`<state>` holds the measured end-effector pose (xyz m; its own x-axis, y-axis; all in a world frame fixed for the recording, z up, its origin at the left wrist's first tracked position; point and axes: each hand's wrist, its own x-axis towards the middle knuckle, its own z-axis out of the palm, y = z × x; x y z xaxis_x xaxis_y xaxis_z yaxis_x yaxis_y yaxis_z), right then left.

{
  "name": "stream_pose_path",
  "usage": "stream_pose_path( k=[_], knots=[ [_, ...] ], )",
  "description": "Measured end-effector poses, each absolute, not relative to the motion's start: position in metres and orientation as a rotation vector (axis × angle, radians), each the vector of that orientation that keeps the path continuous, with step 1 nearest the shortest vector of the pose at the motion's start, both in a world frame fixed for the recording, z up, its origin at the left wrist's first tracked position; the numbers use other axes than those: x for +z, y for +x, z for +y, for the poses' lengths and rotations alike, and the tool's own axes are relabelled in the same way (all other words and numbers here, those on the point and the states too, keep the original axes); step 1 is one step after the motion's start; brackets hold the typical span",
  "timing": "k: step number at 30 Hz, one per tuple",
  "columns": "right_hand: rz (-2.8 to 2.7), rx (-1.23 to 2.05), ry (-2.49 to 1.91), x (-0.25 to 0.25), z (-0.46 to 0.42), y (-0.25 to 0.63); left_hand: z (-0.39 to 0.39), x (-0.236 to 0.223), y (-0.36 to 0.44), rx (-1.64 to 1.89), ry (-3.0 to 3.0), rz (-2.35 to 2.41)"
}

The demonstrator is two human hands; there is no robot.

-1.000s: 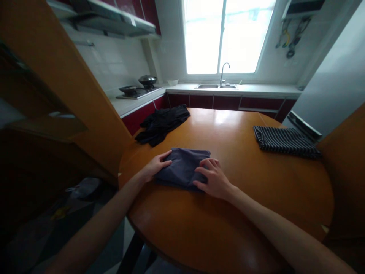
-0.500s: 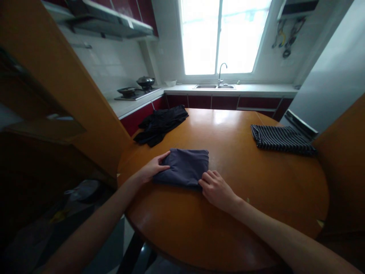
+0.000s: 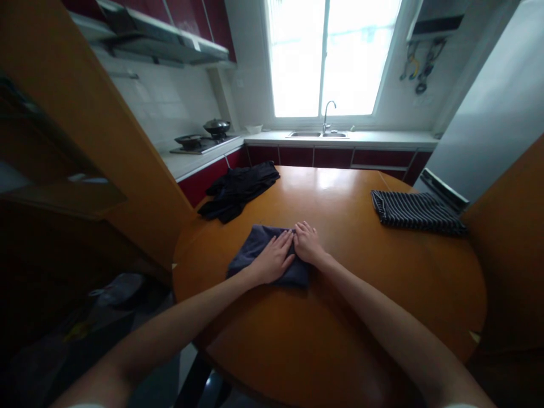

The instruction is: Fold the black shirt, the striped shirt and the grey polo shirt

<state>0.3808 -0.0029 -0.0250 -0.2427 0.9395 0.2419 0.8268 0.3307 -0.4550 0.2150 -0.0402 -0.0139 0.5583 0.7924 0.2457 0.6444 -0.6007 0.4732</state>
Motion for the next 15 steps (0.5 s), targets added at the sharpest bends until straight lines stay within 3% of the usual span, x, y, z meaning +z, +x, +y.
stream_pose_path(
  k=[5,10,15],
  knots=[
    [-2.166,0.467,-1.598,-0.04,0.033,0.413,-0.048,-0.03,0.207,0.5,2.484,1.232],
    [-1.872,0.344,-1.703,-0.027,0.039,0.418,-0.034,-0.026,0.196,0.647,2.347,1.346],
    [-1.941,0.269,-1.477,-0.026,0.002,0.396,0.003,-0.022,0.151,0.821,2.109,1.613]
  ],
)
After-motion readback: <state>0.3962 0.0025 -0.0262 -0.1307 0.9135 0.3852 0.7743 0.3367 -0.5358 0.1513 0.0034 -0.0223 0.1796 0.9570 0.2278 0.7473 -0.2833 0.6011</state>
